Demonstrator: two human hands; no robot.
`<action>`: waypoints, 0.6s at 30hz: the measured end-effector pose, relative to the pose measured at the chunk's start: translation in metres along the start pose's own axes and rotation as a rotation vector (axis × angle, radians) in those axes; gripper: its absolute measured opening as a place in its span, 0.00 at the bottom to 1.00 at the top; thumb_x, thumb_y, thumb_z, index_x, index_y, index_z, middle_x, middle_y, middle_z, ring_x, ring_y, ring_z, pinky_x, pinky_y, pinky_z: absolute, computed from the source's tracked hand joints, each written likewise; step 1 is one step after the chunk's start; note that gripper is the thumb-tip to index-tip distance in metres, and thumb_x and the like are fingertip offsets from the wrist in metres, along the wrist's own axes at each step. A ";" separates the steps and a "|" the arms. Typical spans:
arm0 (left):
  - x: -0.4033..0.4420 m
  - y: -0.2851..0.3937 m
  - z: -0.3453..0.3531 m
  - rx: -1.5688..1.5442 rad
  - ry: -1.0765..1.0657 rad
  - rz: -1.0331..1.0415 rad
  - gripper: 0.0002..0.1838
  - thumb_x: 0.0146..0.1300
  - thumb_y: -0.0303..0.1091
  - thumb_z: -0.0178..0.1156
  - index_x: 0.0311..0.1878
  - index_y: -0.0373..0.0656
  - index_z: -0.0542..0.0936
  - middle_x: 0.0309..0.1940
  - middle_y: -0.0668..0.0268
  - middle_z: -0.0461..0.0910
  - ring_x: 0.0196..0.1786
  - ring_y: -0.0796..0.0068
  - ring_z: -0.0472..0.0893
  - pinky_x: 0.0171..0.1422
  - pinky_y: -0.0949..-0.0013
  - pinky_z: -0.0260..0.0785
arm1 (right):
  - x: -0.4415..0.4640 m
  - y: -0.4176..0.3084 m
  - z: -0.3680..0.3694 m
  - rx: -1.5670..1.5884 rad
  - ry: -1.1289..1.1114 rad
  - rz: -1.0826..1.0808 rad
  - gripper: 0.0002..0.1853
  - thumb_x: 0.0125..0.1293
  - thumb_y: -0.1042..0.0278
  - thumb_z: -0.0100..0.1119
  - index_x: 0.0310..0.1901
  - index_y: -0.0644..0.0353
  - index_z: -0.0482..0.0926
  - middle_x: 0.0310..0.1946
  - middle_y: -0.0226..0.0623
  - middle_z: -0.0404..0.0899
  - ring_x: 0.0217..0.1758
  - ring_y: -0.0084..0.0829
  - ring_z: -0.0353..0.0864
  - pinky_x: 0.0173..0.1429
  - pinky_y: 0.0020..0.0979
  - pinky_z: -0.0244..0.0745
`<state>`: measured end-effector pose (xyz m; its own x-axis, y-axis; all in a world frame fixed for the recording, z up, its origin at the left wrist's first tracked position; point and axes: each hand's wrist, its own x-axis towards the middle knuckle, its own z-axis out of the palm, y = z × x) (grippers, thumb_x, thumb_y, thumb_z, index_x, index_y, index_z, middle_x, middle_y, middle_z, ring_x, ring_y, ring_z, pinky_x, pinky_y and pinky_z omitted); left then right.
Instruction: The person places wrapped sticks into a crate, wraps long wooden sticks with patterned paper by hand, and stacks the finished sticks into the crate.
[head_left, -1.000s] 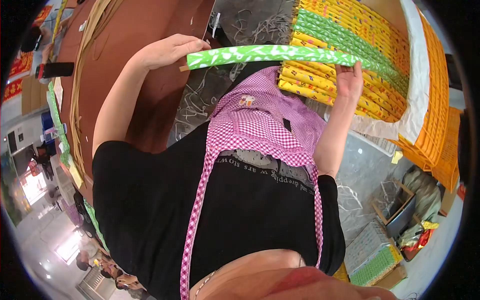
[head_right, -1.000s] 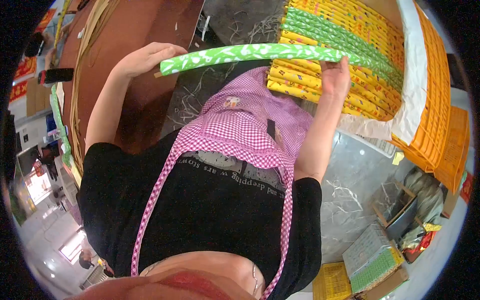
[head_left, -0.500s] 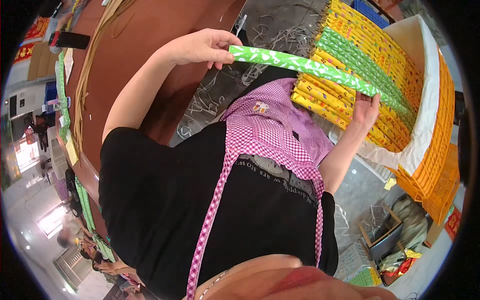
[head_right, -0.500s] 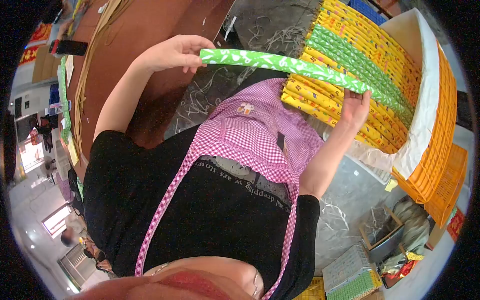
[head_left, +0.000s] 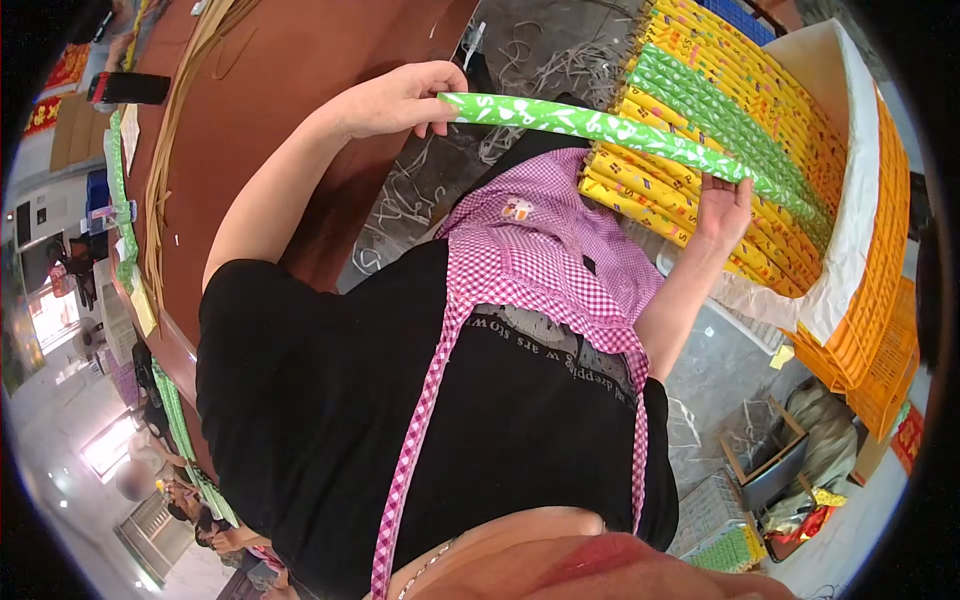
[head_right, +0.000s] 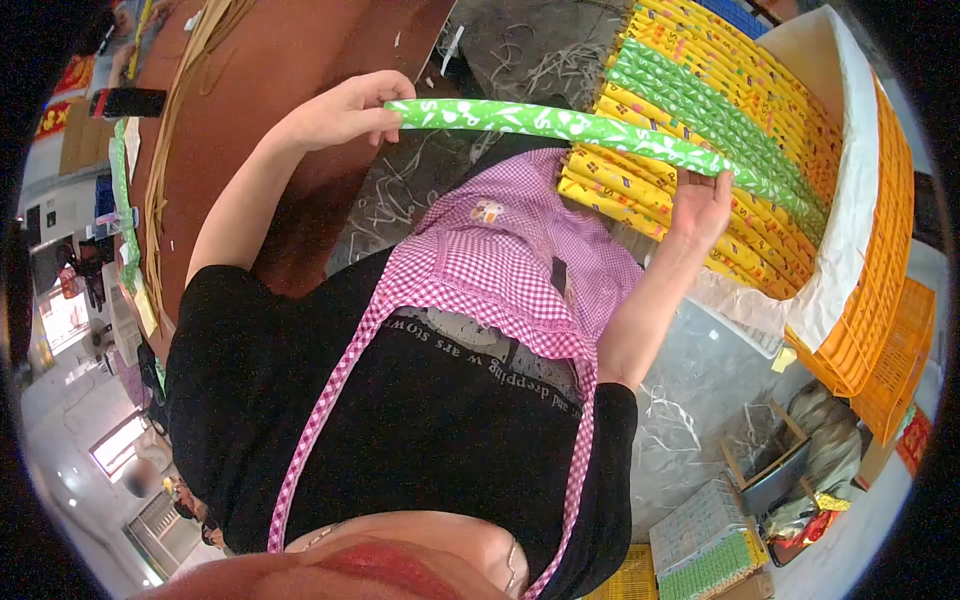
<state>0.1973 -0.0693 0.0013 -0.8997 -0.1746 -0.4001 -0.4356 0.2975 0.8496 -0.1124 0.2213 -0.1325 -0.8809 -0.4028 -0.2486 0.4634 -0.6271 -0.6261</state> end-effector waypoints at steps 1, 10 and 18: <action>0.000 0.000 0.000 0.000 -0.001 -0.001 0.13 0.60 0.32 0.51 0.46 0.39 0.68 0.30 0.68 0.73 0.29 0.82 0.74 0.30 0.78 0.67 | -0.001 0.001 0.001 0.004 -0.009 -0.003 0.18 0.69 0.63 0.36 0.54 0.65 0.62 0.52 0.50 0.66 0.56 0.45 0.66 0.62 0.49 0.62; -0.003 0.016 0.010 0.386 -0.022 0.184 0.17 0.58 0.39 0.56 0.46 0.37 0.74 0.37 0.59 0.77 0.40 0.70 0.77 0.45 0.66 0.68 | 0.001 0.003 -0.002 0.108 -0.184 0.056 0.18 0.67 0.64 0.40 0.55 0.63 0.64 0.54 0.43 0.67 0.57 0.38 0.67 0.61 0.44 0.62; -0.007 0.022 0.017 0.231 -0.254 -0.079 0.17 0.56 0.39 0.54 0.42 0.35 0.73 0.29 0.61 0.78 0.32 0.75 0.76 0.35 0.70 0.69 | -0.008 -0.008 0.010 0.054 -0.209 -0.011 0.17 0.66 0.61 0.46 0.52 0.60 0.68 0.52 0.44 0.70 0.56 0.36 0.68 0.60 0.39 0.63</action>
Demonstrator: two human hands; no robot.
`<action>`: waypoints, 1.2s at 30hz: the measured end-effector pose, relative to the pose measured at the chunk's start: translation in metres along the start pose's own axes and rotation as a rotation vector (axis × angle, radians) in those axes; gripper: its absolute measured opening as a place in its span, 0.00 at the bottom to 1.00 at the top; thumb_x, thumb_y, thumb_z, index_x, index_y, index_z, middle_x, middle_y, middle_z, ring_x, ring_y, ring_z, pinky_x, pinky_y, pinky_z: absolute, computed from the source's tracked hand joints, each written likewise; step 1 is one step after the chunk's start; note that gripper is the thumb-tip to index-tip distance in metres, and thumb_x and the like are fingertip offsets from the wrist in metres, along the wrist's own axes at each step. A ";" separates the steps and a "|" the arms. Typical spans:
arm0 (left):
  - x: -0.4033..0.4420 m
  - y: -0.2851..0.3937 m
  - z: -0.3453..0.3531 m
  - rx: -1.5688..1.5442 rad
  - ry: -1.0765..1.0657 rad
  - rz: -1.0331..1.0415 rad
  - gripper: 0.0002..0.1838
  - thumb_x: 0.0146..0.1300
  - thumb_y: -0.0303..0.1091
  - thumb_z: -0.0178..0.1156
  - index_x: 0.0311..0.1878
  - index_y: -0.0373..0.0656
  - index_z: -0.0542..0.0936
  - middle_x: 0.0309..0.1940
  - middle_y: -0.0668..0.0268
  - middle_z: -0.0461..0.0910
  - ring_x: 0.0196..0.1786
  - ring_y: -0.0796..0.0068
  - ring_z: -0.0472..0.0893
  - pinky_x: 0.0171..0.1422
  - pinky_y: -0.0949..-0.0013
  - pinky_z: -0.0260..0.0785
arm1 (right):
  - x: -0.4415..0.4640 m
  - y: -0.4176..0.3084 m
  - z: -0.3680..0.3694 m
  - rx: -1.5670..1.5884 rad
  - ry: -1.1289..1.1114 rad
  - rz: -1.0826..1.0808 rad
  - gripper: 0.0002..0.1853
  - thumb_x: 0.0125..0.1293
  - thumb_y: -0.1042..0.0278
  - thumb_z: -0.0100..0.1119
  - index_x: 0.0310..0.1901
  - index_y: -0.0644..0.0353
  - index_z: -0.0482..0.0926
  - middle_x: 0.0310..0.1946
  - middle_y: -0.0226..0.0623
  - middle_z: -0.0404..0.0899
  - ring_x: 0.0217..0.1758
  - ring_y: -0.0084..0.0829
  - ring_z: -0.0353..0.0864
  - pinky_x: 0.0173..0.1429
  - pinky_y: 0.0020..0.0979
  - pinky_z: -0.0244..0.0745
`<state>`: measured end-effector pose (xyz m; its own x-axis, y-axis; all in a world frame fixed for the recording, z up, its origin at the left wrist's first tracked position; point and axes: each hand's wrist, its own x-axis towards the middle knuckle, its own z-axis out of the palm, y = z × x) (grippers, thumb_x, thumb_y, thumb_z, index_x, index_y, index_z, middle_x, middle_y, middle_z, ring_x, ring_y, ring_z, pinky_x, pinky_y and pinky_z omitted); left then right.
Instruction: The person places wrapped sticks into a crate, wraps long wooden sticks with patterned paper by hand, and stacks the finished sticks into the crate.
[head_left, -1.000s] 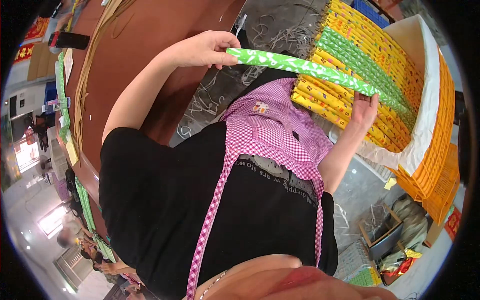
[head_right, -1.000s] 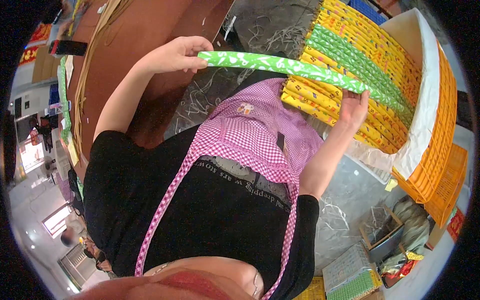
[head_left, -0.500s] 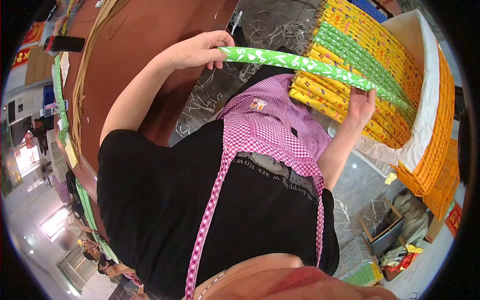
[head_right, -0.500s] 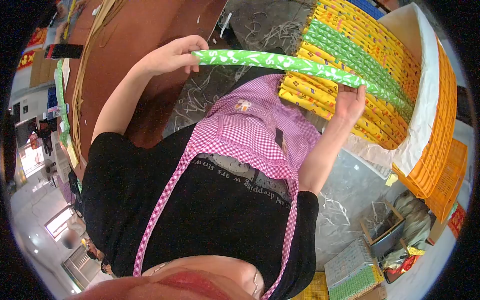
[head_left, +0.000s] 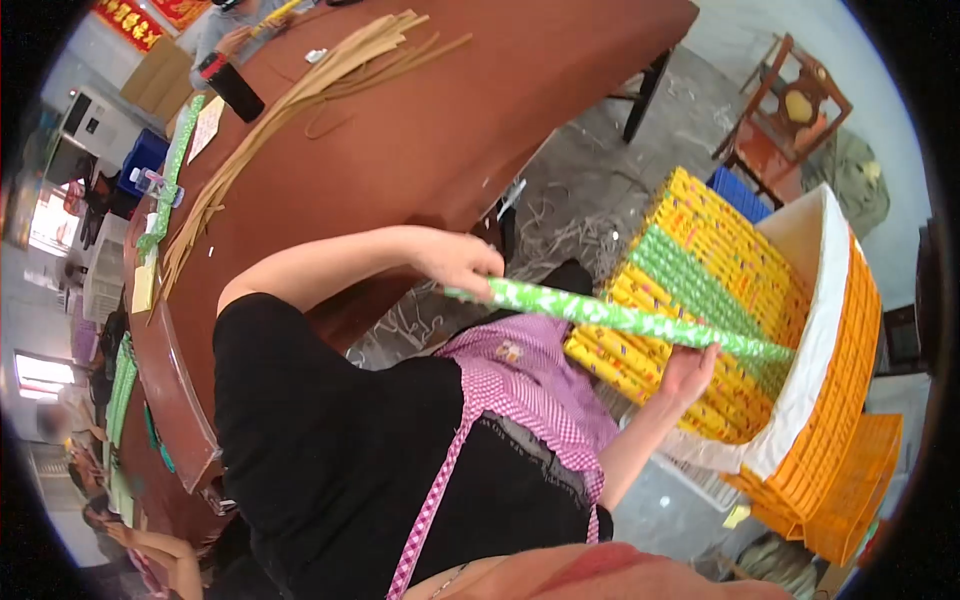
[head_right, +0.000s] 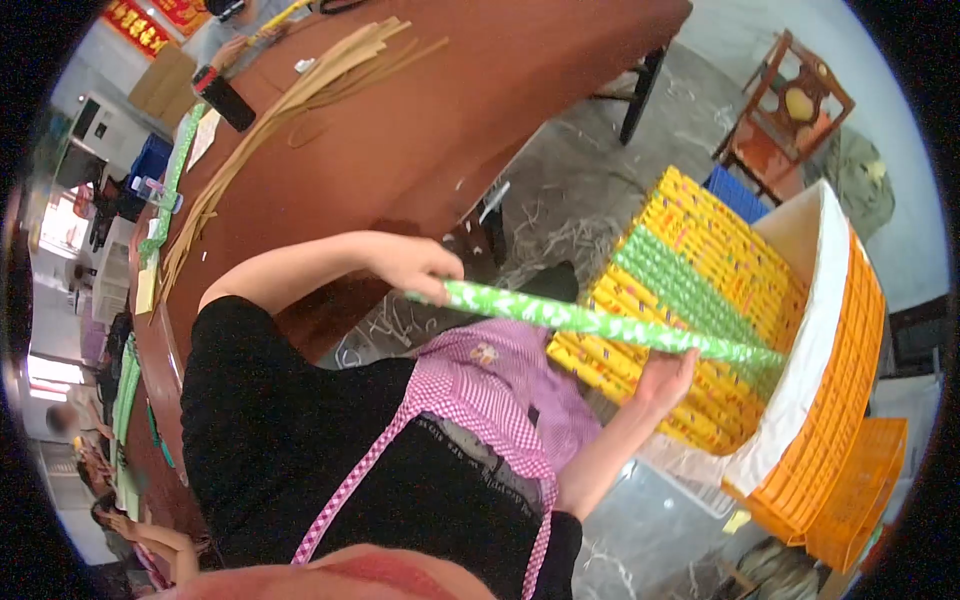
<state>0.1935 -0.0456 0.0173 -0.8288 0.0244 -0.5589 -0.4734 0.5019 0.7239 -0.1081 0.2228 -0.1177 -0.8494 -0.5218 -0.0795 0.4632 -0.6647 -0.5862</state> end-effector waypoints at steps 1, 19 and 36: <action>-0.002 0.004 0.001 -0.103 -0.054 -0.024 0.17 0.55 0.38 0.55 0.43 0.34 0.73 0.28 0.63 0.77 0.30 0.77 0.75 0.35 0.70 0.68 | 0.001 -0.002 0.000 -0.001 -0.014 -0.002 0.17 0.66 0.61 0.46 0.52 0.60 0.68 0.51 0.43 0.70 0.55 0.35 0.69 0.59 0.38 0.64; -0.006 0.010 0.033 -0.604 -0.090 0.141 0.15 0.61 0.39 0.52 0.42 0.37 0.74 0.28 0.72 0.73 0.31 0.85 0.70 0.33 0.78 0.63 | -0.027 0.006 0.037 -0.115 -0.121 0.010 0.27 0.62 0.70 0.52 0.62 0.51 0.56 0.51 0.44 0.71 0.54 0.31 0.71 0.53 0.32 0.70; 0.003 0.018 0.047 0.350 0.248 0.223 0.17 0.59 0.41 0.53 0.45 0.39 0.68 0.31 0.51 0.74 0.38 0.51 0.75 0.41 0.57 0.68 | -0.019 0.014 0.027 -0.108 -0.036 0.082 0.20 0.65 0.63 0.46 0.56 0.63 0.64 0.51 0.42 0.71 0.53 0.36 0.70 0.59 0.36 0.64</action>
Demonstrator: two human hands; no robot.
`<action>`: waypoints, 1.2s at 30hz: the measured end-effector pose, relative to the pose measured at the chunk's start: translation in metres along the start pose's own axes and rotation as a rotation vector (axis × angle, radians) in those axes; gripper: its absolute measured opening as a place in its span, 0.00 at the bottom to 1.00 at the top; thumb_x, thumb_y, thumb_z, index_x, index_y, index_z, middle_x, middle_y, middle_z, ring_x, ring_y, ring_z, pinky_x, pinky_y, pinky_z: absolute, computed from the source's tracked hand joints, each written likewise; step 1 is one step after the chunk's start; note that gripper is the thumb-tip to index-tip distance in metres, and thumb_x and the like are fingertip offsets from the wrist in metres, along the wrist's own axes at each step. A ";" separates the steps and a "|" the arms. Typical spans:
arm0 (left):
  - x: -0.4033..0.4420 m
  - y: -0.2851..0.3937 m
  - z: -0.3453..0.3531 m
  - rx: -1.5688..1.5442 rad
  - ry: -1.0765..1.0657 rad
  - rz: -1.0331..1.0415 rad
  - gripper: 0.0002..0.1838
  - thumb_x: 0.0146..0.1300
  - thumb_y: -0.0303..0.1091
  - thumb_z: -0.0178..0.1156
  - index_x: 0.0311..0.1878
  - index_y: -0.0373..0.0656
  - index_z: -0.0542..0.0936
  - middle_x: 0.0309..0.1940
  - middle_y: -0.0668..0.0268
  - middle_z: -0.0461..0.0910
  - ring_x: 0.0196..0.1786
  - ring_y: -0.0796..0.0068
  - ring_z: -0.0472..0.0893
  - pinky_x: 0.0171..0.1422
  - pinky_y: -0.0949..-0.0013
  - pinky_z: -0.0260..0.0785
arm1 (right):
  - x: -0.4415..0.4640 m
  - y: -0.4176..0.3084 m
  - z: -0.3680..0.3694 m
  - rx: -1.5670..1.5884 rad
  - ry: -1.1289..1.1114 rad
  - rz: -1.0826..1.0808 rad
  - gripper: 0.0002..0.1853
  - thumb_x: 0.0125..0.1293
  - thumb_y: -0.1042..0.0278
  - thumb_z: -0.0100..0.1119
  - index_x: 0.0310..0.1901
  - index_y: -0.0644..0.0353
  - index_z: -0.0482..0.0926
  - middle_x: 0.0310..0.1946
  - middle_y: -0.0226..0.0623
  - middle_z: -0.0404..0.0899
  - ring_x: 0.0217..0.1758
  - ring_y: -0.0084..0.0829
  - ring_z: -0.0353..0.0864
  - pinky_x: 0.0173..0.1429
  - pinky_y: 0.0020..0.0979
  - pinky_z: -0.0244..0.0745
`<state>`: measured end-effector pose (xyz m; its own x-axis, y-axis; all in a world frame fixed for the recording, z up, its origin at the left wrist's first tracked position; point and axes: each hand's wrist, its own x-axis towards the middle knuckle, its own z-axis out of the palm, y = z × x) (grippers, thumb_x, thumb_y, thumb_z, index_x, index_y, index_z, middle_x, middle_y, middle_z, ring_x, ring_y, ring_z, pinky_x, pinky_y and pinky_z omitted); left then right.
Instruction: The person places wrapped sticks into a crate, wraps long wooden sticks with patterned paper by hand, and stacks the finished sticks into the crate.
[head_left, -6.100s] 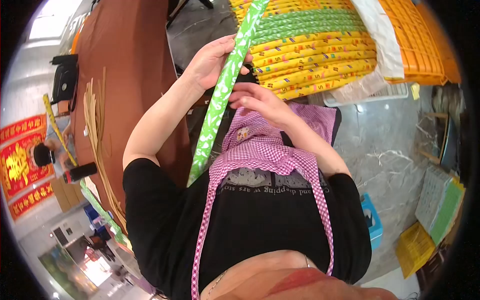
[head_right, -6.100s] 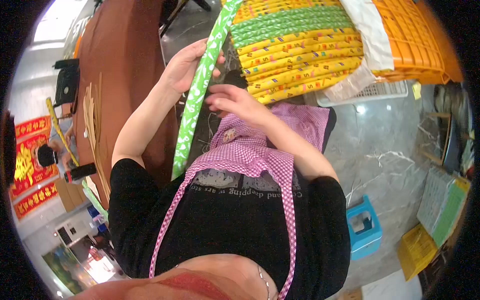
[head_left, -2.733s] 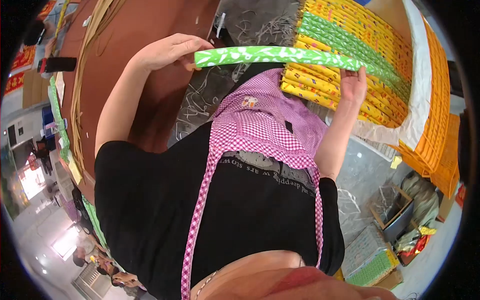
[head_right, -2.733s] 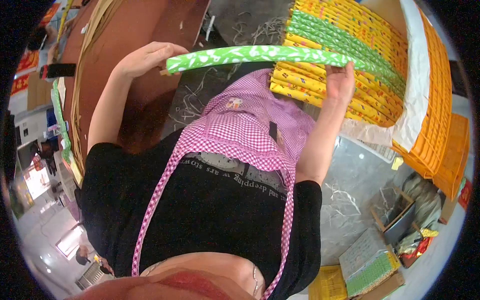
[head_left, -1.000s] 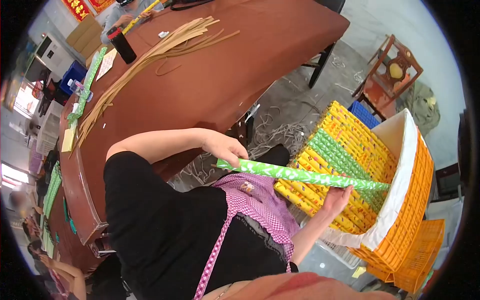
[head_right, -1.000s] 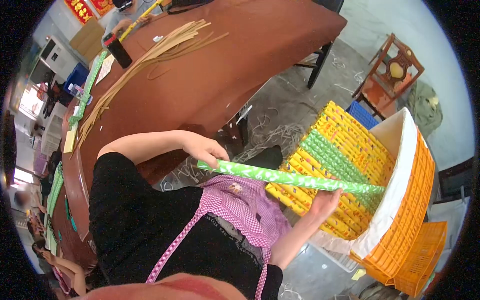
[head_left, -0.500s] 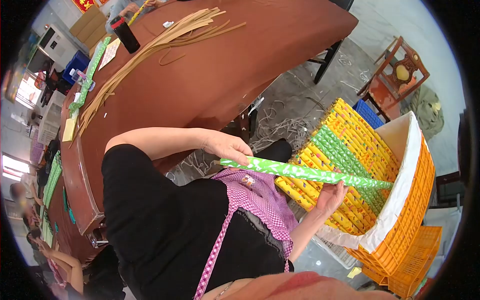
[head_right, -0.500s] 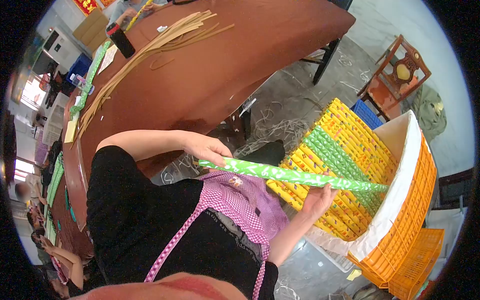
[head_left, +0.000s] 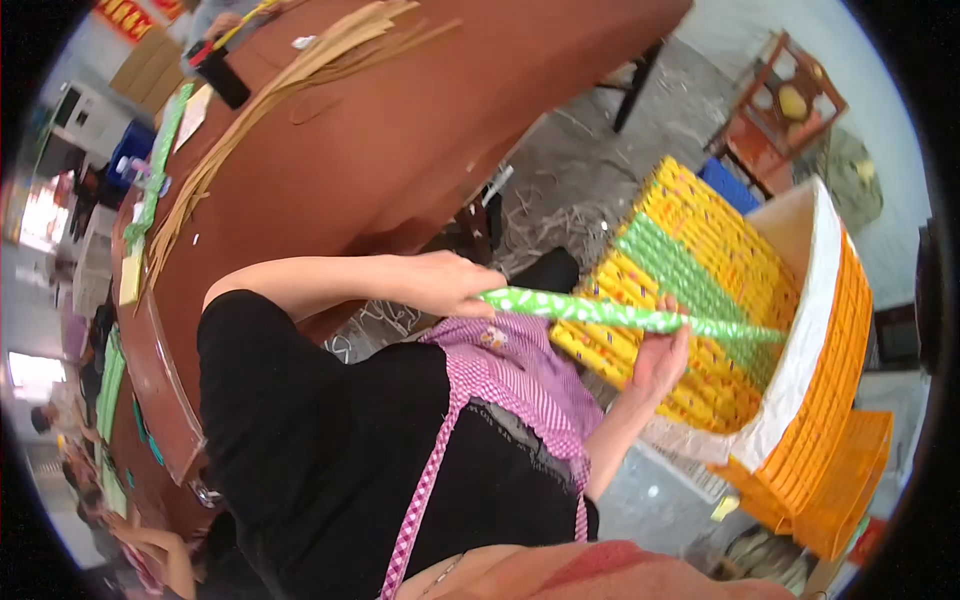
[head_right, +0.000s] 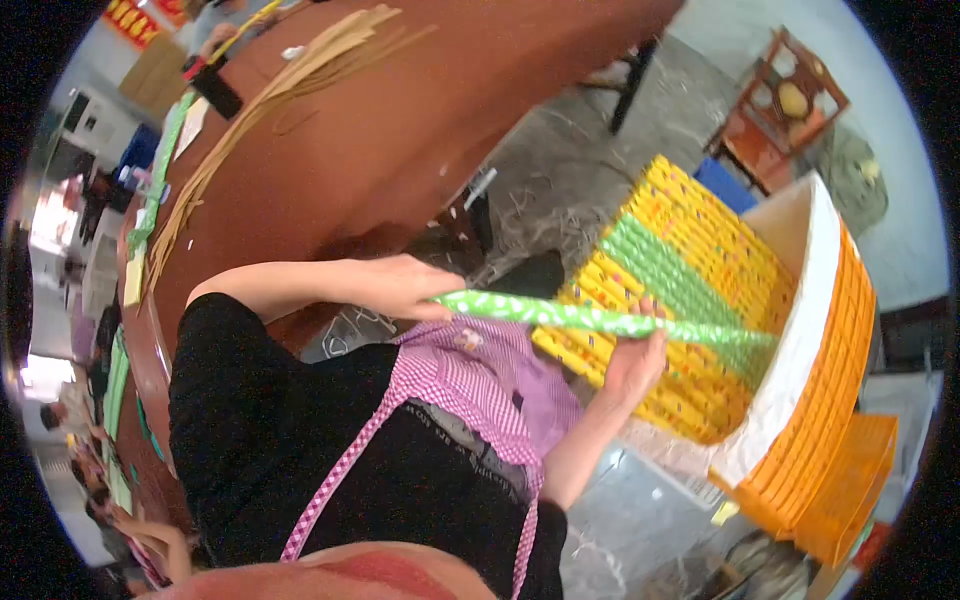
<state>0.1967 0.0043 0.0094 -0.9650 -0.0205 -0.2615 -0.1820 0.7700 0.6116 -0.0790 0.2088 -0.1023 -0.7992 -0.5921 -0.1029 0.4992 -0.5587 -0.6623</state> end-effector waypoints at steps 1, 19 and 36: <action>0.001 0.003 -0.001 0.143 0.078 0.036 0.17 0.57 0.41 0.55 0.43 0.39 0.68 0.30 0.53 0.74 0.37 0.52 0.76 0.39 0.56 0.68 | -0.001 -0.001 0.002 0.038 0.023 0.063 0.20 0.65 0.62 0.46 0.56 0.63 0.65 0.50 0.42 0.71 0.52 0.36 0.70 0.59 0.39 0.63; 0.008 0.012 0.001 -0.585 -0.234 -0.335 0.15 0.56 0.32 0.53 0.45 0.36 0.67 0.23 0.67 0.72 0.21 0.78 0.72 0.25 0.75 0.64 | -0.005 -0.002 0.019 0.073 0.011 0.065 0.15 0.65 0.64 0.47 0.49 0.63 0.64 0.43 0.47 0.75 0.46 0.38 0.76 0.49 0.41 0.72; 0.168 -0.015 -0.084 0.460 -0.082 0.182 0.16 0.55 0.39 0.55 0.42 0.39 0.67 0.34 0.49 0.75 0.41 0.48 0.74 0.43 0.53 0.66 | 0.066 -0.032 -0.047 0.048 0.213 0.059 0.10 0.66 0.66 0.44 0.41 0.65 0.69 0.41 0.43 0.72 0.47 0.39 0.70 0.58 0.50 0.67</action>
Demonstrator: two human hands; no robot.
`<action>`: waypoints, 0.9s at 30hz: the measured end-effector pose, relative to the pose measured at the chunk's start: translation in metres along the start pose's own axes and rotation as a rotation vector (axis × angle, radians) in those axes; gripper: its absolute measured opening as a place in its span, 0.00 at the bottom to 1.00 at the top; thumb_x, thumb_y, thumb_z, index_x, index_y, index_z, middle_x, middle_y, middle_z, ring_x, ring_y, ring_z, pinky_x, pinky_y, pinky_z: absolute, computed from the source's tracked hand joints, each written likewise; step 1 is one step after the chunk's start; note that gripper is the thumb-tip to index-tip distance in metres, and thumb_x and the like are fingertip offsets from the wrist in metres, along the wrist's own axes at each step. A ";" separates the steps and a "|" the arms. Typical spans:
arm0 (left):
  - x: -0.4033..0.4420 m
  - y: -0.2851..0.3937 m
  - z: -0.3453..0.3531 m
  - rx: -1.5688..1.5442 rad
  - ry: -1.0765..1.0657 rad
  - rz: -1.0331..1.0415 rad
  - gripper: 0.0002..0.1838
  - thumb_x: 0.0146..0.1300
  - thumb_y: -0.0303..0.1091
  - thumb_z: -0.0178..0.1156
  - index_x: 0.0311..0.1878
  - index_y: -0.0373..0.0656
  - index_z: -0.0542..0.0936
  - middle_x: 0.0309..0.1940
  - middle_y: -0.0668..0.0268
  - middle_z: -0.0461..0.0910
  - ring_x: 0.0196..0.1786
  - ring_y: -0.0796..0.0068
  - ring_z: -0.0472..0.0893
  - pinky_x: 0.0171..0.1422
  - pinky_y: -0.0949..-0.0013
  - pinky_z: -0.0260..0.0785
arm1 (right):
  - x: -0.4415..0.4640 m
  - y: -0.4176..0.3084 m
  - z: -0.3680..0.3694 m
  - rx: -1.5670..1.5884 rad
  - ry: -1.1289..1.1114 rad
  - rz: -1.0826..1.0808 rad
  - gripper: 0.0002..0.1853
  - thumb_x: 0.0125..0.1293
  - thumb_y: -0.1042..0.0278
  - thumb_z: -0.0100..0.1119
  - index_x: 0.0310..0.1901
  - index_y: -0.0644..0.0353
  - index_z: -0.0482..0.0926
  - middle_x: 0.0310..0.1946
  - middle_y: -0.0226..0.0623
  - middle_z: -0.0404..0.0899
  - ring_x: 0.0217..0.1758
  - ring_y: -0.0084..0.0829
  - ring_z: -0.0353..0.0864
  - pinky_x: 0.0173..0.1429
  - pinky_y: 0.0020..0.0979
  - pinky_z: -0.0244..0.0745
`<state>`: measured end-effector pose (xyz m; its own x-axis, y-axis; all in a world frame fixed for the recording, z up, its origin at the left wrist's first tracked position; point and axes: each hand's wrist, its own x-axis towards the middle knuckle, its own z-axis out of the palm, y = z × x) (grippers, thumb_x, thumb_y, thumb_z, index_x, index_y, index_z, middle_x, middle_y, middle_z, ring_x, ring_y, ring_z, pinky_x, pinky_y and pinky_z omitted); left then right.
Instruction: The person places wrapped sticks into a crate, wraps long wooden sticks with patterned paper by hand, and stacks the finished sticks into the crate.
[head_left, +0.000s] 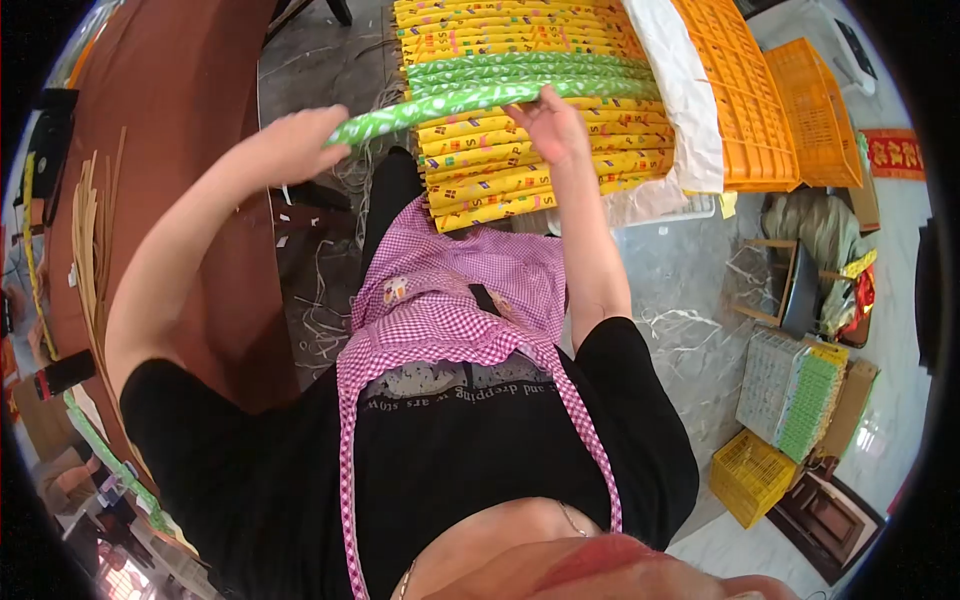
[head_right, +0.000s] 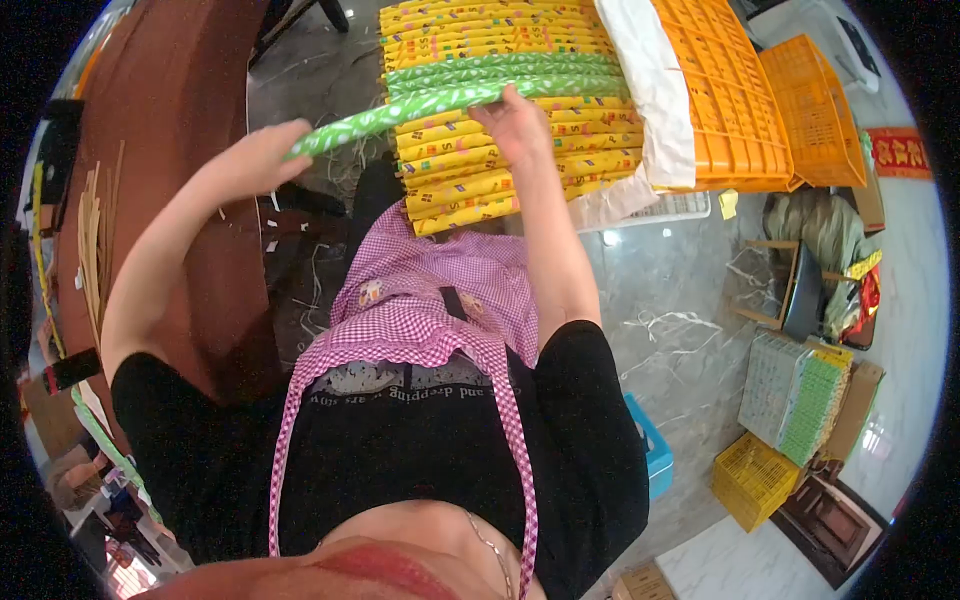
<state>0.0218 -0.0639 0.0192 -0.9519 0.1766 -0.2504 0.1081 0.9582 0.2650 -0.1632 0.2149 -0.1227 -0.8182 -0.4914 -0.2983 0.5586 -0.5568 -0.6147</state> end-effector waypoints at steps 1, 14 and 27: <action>0.018 -0.009 -0.002 -0.075 -0.063 -0.014 0.15 0.55 0.38 0.54 0.41 0.37 0.68 0.34 0.48 0.76 0.40 0.47 0.75 0.43 0.54 0.67 | 0.008 -0.005 0.000 0.006 0.046 -0.011 0.10 0.66 0.66 0.44 0.40 0.65 0.69 0.40 0.43 0.71 0.46 0.40 0.70 0.59 0.51 0.65; 0.180 -0.127 0.061 -0.021 0.349 0.027 0.16 0.55 0.40 0.53 0.42 0.40 0.72 0.28 0.51 0.77 0.34 0.51 0.77 0.38 0.54 0.68 | 0.051 -0.001 -0.015 -0.397 0.046 -0.031 0.31 0.64 0.66 0.46 0.63 0.71 0.46 0.61 0.56 0.55 0.60 0.47 0.62 0.54 0.43 0.69; 0.275 -0.147 0.112 -0.111 0.256 0.077 0.17 0.58 0.39 0.52 0.48 0.39 0.70 0.37 0.52 0.75 0.40 0.54 0.76 0.41 0.55 0.68 | -0.124 0.067 -0.121 -0.524 0.582 0.209 0.15 0.63 0.72 0.45 0.50 0.67 0.64 0.40 0.45 0.74 0.36 0.33 0.77 0.35 0.31 0.76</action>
<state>-0.2238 -0.1310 -0.1932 -0.9850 0.1718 0.0136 0.1641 0.9113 0.3777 -0.0404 0.3194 -0.2149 -0.7241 -0.0432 -0.6883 0.6897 -0.0347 -0.7233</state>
